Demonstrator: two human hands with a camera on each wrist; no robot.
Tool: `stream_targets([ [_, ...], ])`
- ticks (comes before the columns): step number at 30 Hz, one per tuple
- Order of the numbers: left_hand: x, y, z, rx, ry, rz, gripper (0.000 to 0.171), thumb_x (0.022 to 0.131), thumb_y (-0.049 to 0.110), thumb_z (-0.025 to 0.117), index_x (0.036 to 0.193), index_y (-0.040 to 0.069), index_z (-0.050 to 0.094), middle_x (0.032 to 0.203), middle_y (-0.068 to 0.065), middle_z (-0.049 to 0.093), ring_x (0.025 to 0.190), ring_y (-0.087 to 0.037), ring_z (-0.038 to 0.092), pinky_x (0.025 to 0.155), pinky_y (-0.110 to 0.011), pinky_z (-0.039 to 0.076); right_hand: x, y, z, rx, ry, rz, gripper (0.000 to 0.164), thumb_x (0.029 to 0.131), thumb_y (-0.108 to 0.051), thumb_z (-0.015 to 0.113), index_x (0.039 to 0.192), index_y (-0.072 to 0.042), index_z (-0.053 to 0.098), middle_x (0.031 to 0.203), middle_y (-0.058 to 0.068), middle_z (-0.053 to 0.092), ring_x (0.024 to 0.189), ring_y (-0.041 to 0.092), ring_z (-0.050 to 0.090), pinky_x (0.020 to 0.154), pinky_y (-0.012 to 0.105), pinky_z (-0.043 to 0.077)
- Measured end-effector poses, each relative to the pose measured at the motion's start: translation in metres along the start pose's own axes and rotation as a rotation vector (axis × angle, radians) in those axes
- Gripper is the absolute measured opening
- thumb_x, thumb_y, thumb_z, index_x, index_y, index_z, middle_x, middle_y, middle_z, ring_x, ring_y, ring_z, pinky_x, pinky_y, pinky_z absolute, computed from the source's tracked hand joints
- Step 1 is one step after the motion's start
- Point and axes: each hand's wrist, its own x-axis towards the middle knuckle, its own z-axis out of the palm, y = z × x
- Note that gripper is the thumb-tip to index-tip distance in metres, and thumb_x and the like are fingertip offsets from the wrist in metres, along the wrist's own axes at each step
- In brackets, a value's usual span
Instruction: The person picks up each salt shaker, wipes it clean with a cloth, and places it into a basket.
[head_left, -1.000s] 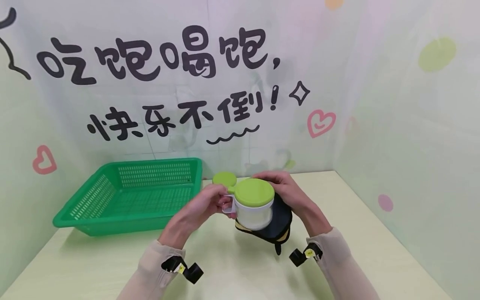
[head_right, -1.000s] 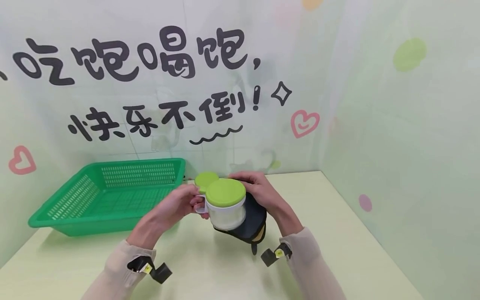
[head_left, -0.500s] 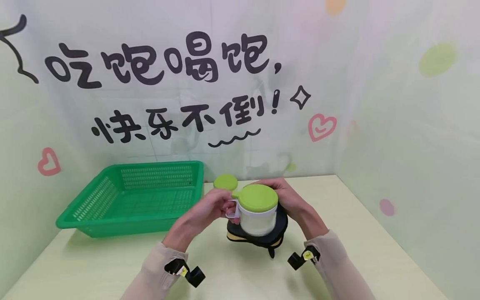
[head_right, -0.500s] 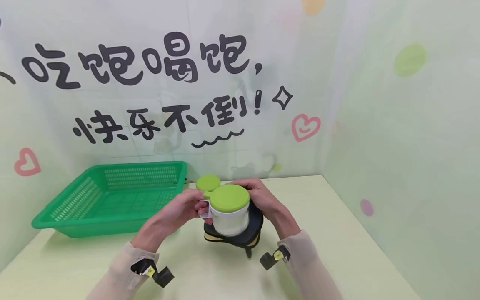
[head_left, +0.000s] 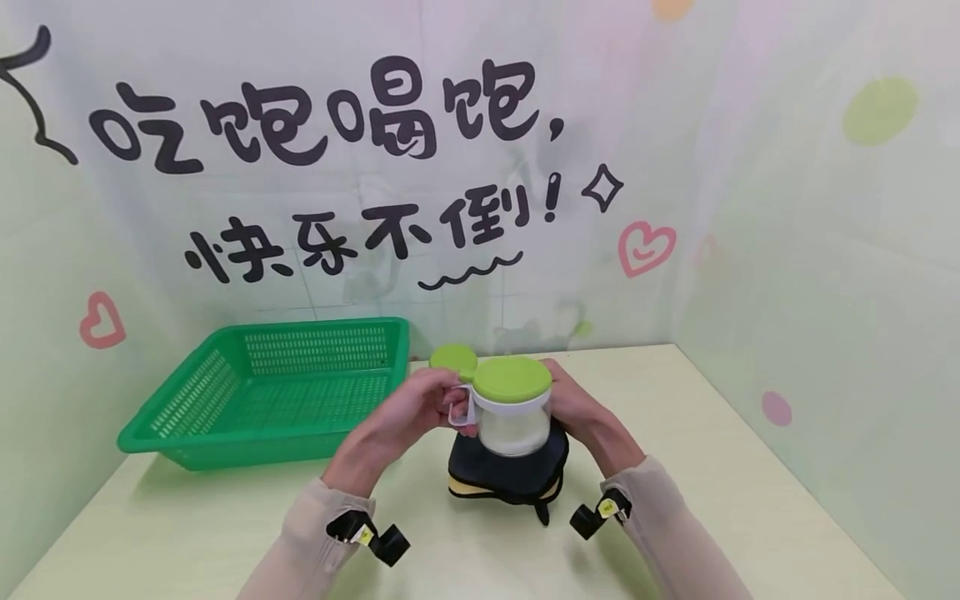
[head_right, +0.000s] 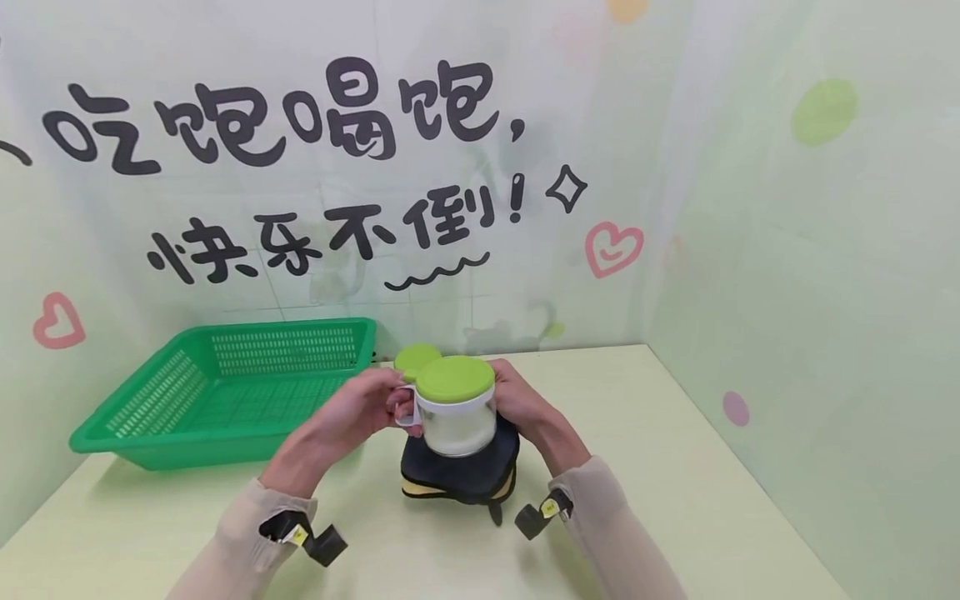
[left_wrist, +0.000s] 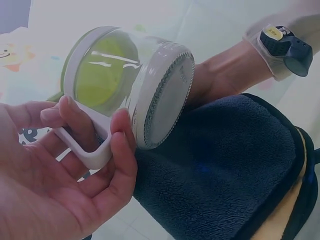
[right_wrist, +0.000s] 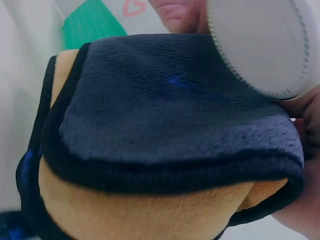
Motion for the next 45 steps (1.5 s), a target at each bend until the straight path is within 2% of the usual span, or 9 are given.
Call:
stream_targets([
  [6, -0.001, 0.001, -0.004, -0.021, 0.022, 0.010, 0.031, 0.097, 0.022, 0.040, 0.069, 0.008, 0.035, 0.068, 0.000, 0.041, 0.066, -0.017, 0.046, 0.081, -0.043, 0.052, 0.002, 0.008, -0.002, 0.008, -0.029, 0.033, 0.026, 0.089, -0.001, 0.052, 0.083, -0.019, 0.070, 0.078, -0.006, 0.064, 0.075, 0.008, 0.060, 0.074, 0.026, 0.051],
  [11, -0.001, 0.003, -0.007, -0.018, 0.045, 0.015, 0.032, 0.097, 0.021, 0.039, 0.069, 0.008, 0.034, 0.068, -0.001, 0.041, 0.066, -0.022, 0.050, 0.079, -0.043, 0.052, 0.002, 0.009, -0.011, -0.029, -0.050, 0.038, 0.034, 0.078, 0.011, 0.049, 0.090, -0.013, 0.070, 0.085, -0.003, 0.066, 0.080, 0.011, 0.061, 0.077, 0.028, 0.051],
  [17, -0.003, 0.009, -0.010, -0.020, 0.053, 0.031, 0.032, 0.097, 0.019, 0.036, 0.068, 0.007, 0.033, 0.067, -0.002, 0.041, 0.065, -0.023, 0.049, 0.078, -0.041, 0.051, 0.002, 0.001, -0.019, -0.076, -0.013, 0.040, 0.019, 0.089, -0.001, 0.057, 0.105, -0.002, 0.069, 0.095, 0.000, 0.069, 0.089, 0.013, 0.062, 0.081, 0.027, 0.050],
  [23, -0.011, 0.010, -0.014, -0.014, 0.088, 0.051, 0.032, 0.098, 0.019, 0.036, 0.068, 0.007, 0.033, 0.067, -0.002, 0.043, 0.065, -0.023, 0.051, 0.077, -0.041, 0.052, -0.006, -0.013, -0.026, -0.100, 0.026, 0.042, 0.034, 0.092, -0.018, 0.062, 0.123, -0.004, 0.065, 0.120, 0.007, 0.068, 0.113, 0.013, 0.062, 0.094, 0.025, 0.049],
  [29, -0.018, 0.014, -0.011, 0.039, 0.133, 0.078, 0.033, 0.097, 0.021, 0.038, 0.068, 0.005, 0.033, 0.066, -0.003, 0.046, 0.066, -0.025, 0.053, 0.075, -0.040, 0.051, -0.016, -0.030, -0.035, -0.077, 0.061, -0.012, 0.035, 0.094, -0.017, 0.061, 0.124, -0.001, 0.063, 0.119, 0.001, 0.069, 0.111, 0.013, 0.064, 0.091, 0.025, 0.051],
  [34, -0.025, 0.020, -0.015, 0.068, 0.196, 0.096, 0.034, 0.098, 0.022, 0.038, 0.068, 0.005, 0.035, 0.066, -0.003, 0.047, 0.067, -0.024, 0.056, 0.076, -0.038, 0.052, -0.020, -0.039, -0.042, -0.079, 0.149, -0.074, 0.028, 0.096, -0.018, 0.056, 0.122, -0.008, 0.060, 0.113, -0.003, 0.068, 0.102, 0.016, 0.065, 0.089, 0.024, 0.050],
  [37, -0.033, 0.023, -0.023, 0.083, 0.269, 0.085, 0.033, 0.099, 0.023, 0.039, 0.069, 0.007, 0.039, 0.066, -0.002, 0.047, 0.069, -0.022, 0.058, 0.080, -0.039, 0.052, -0.022, -0.039, -0.046, -0.118, 0.194, -0.116, 0.016, 0.098, -0.016, 0.053, 0.108, -0.005, 0.060, 0.109, -0.003, 0.067, 0.103, 0.017, 0.063, 0.090, 0.025, 0.048],
  [40, -0.047, 0.028, -0.040, 0.100, 0.352, 0.081, 0.033, 0.099, 0.023, 0.040, 0.070, 0.009, 0.041, 0.067, -0.001, 0.047, 0.069, -0.020, 0.056, 0.084, -0.041, 0.052, -0.022, -0.038, -0.048, -0.171, 0.188, -0.144, 0.019, 0.099, -0.013, 0.050, 0.099, 0.000, 0.065, 0.110, -0.001, 0.067, 0.111, 0.017, 0.060, 0.095, 0.024, 0.045],
  [45, -0.075, 0.043, -0.077, 0.156, 0.471, 0.039, 0.029, 0.100, 0.020, 0.041, 0.073, 0.010, 0.047, 0.072, 0.000, 0.051, 0.069, -0.017, 0.056, 0.086, -0.040, 0.054, -0.019, -0.040, -0.046, -0.213, 0.183, -0.096, 0.027, 0.099, -0.014, 0.049, 0.112, -0.002, 0.069, 0.119, 0.004, 0.066, 0.121, 0.014, 0.056, 0.100, 0.022, 0.043],
])
